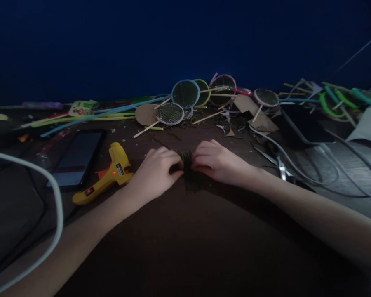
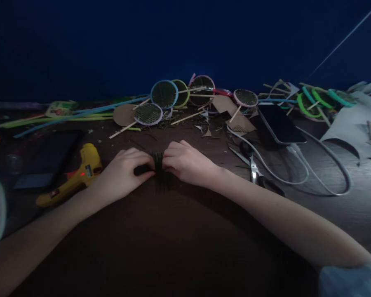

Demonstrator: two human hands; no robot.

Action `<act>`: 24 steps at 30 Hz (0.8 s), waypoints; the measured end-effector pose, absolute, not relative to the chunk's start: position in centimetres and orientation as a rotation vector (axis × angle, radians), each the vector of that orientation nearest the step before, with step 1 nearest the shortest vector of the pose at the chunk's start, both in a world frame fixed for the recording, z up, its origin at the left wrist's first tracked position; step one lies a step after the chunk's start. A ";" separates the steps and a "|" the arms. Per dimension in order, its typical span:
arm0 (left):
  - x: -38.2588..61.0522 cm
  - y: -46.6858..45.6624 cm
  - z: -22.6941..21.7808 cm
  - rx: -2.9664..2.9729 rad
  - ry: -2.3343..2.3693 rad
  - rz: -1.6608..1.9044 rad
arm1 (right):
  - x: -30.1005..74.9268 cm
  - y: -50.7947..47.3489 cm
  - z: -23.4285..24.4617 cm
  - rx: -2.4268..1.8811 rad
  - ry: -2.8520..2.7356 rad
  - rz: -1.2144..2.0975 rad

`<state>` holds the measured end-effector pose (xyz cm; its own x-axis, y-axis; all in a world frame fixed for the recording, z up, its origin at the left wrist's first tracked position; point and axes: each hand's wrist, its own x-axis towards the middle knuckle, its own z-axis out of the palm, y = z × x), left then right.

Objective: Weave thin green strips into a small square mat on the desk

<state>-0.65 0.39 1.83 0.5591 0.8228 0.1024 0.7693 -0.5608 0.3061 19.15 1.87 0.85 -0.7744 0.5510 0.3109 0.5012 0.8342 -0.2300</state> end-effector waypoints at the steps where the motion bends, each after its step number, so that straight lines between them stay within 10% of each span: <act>1: -0.6 0.4 1.8 2.570 1.335 0.341 | 19.2 1.9 0.8 -0.782 -2.648 0.189; 24: -0.6 0.4 1.8 2.574 1.348 0.329 | 18.7 1.6 0.5 -0.797 -2.646 0.075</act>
<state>-0.56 0.38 1.81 0.5549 0.8263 0.0964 0.7779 -0.5565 0.2920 18.66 1.63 0.53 -0.7691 0.5427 0.3374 0.5227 0.8380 -0.1566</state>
